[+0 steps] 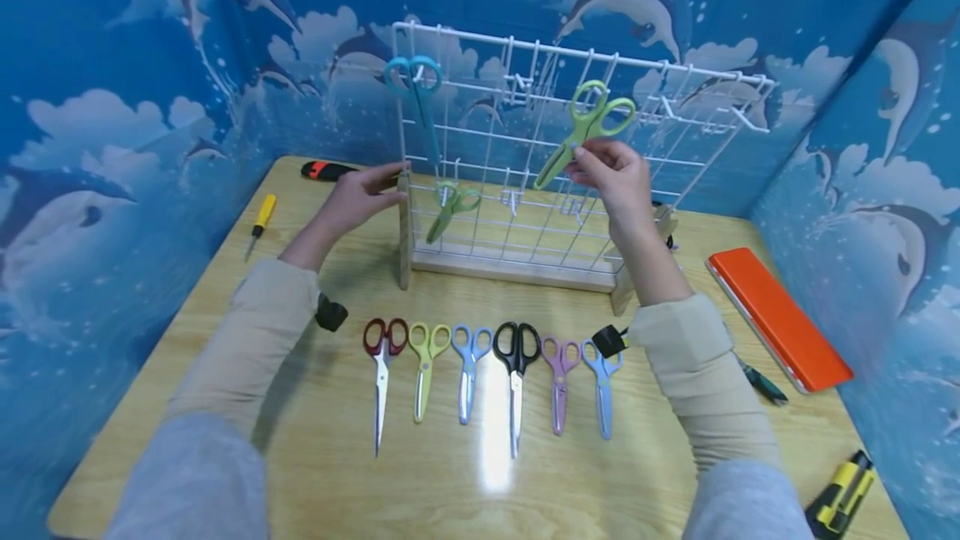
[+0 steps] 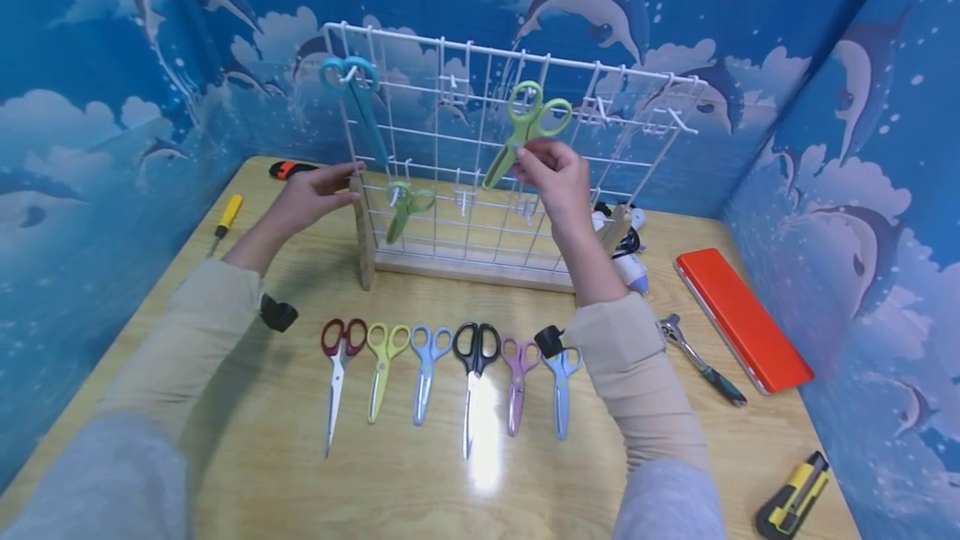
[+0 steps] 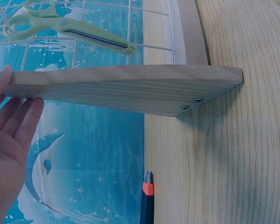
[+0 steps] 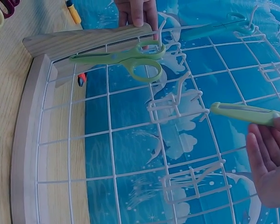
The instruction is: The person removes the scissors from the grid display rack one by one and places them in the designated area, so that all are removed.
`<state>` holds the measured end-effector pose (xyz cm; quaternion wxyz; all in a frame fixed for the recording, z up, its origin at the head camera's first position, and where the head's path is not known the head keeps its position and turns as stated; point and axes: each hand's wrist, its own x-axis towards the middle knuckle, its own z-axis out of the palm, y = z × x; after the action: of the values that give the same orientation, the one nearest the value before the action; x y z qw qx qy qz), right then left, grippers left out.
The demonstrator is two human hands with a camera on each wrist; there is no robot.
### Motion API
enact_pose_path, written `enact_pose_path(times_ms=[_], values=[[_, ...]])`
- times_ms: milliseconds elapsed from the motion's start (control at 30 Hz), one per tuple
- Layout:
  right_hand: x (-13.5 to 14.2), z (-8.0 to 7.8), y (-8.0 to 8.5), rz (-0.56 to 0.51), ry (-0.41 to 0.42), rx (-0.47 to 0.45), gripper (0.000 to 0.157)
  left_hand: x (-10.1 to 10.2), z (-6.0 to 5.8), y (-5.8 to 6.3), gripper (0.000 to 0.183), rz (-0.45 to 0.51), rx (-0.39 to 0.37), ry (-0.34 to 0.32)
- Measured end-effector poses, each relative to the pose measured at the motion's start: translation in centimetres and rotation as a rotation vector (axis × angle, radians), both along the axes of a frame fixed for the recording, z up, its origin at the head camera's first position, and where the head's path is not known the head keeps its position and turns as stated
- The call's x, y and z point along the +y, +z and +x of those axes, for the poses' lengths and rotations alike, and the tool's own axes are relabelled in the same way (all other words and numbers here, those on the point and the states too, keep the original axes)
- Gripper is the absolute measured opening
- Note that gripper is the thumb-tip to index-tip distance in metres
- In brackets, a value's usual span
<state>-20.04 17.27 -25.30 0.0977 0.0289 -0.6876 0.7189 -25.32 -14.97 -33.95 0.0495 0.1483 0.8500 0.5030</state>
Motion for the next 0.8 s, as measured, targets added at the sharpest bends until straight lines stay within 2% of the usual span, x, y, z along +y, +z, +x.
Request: enact_pose_path(times_ms=[200,433,633,800], values=[[-0.1,0.1,0.0,-0.025,0.022,0.036,0.017,0.0,0.1,0.1,0.053,0.008,0.003,-0.002],[0.1,1.1,0.8,-0.055,0.048,0.099,0.018,0.1,0.1,0.0,0.050,0.015,0.003,-0.001],[0.7,3.1,1.7,-0.073,0.072,0.175,0.013,0.1,0.1,-0.1,0.053,0.002,-0.005,0.012],[1.8,5.3,1.7,-0.071,0.096,0.205,0.010,0.1,0.0,0.0,0.054,-0.020,-0.006,0.023]])
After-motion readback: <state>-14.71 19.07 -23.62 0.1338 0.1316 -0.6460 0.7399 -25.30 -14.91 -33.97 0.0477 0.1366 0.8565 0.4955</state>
